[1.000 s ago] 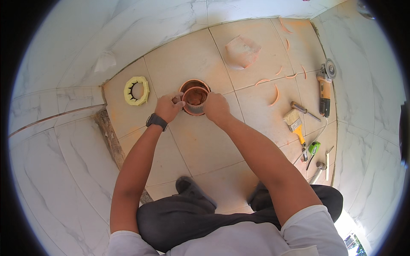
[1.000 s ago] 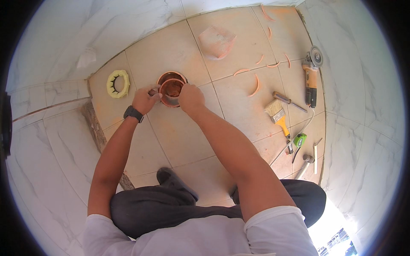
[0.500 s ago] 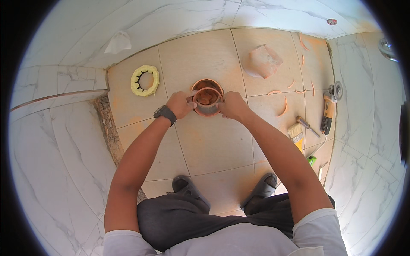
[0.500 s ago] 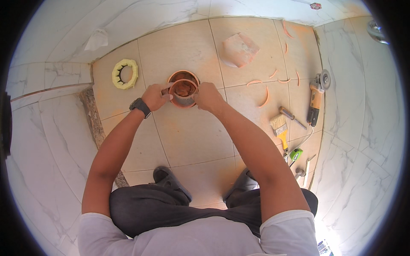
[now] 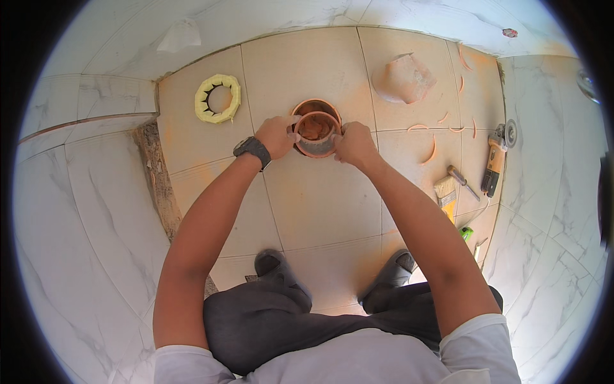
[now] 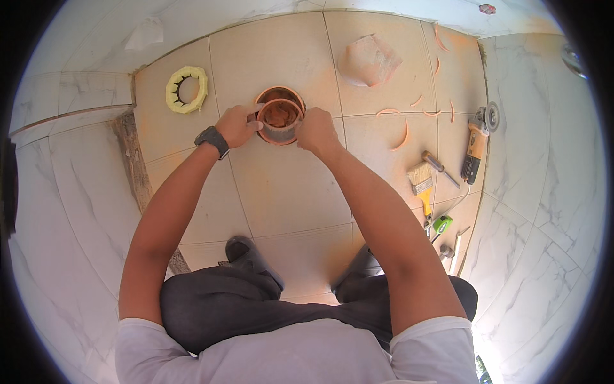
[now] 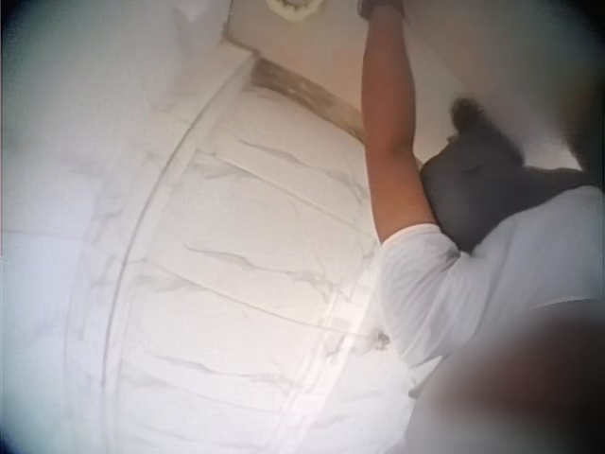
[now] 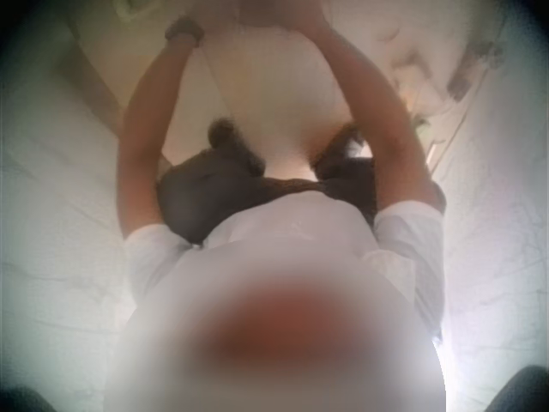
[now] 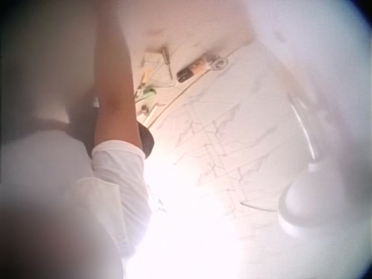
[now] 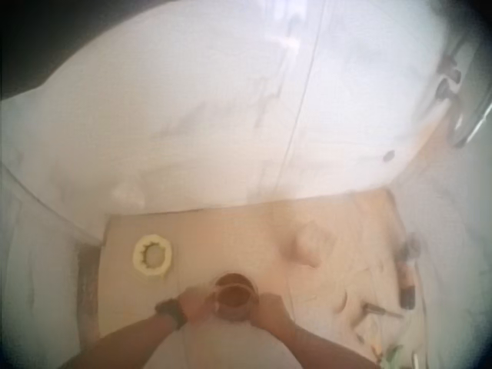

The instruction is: The person uses an angle grinder to cut a circular hole in a tiled floor. They adjust the position of the pipe fitting and continue cutting until the hole is complete, then stand up and move away.

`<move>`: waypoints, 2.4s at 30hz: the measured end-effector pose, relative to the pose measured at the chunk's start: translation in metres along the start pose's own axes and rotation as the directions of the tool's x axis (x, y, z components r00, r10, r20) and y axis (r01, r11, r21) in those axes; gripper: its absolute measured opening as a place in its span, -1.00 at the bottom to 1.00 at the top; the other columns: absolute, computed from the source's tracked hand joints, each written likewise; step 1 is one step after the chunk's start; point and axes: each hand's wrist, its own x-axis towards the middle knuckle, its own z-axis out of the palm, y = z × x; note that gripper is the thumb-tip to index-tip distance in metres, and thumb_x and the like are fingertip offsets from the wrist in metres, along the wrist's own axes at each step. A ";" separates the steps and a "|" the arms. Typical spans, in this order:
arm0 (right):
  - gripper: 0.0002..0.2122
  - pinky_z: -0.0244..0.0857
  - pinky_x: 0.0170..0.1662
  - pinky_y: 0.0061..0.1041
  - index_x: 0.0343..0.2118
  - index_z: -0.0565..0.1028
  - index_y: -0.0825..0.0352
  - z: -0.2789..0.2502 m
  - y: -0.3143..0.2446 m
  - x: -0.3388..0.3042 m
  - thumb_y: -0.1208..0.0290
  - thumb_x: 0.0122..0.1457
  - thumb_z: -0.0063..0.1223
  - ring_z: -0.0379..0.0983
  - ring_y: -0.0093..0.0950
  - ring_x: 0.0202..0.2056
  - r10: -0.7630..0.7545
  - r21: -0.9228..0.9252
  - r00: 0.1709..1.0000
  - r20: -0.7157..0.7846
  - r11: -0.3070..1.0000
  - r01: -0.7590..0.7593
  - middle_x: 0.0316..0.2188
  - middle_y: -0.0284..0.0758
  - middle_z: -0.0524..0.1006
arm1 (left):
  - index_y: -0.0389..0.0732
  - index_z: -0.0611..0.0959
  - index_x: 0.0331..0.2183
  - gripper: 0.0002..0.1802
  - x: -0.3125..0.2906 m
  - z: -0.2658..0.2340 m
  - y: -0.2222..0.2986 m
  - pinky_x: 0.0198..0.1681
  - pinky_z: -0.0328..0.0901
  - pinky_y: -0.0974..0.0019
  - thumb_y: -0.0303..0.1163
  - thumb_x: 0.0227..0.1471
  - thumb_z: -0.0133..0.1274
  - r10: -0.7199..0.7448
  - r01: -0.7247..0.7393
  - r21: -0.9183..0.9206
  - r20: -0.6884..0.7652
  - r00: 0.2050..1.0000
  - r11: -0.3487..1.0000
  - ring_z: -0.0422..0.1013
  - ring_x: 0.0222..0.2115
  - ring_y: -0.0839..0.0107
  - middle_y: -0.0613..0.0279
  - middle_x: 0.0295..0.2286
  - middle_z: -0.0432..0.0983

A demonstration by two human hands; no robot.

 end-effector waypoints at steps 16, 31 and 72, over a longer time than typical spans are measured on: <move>-0.93 0.43 -0.15 -0.34 -0.39 0.54 0.24 0.003 0.036 -0.003 0.42 0.07 0.08 0.47 -0.34 -0.20 -0.759 -0.723 0.550 0.348 0.156 0.673 -0.33 -0.32 0.51 | -0.36 0.28 0.21 0.04 -0.004 0.016 0.018 0.11 0.30 0.14 -0.28 -0.31 0.37 0.390 -0.317 0.455 -0.073 0.918 0.832 0.30 0.13 0.12 0.02 0.05 0.37; -0.91 0.46 -0.16 -0.30 -0.46 0.63 0.25 0.001 0.022 0.003 0.45 0.08 0.10 0.51 -0.33 -0.16 -0.564 -0.701 0.722 0.401 0.319 0.638 -0.38 -0.31 0.60 | -0.26 0.32 0.21 0.13 0.002 0.012 0.011 0.10 0.33 0.14 -0.13 -0.39 0.48 0.389 -0.337 0.407 -0.050 0.920 0.849 0.42 0.03 0.13 0.05 0.04 0.42; -0.81 0.43 -0.44 -0.40 -0.46 0.64 0.45 0.013 0.037 -0.001 0.39 0.14 0.20 0.55 -0.41 -0.63 -0.085 0.284 0.975 -0.204 0.948 0.142 -0.69 -0.20 0.57 | -0.05 0.65 0.04 -0.44 -0.024 0.020 -0.014 -0.01 0.37 0.21 -0.17 -0.03 0.33 0.065 -0.070 -0.020 -0.198 0.978 0.997 0.46 -0.11 0.17 0.06 -0.13 0.50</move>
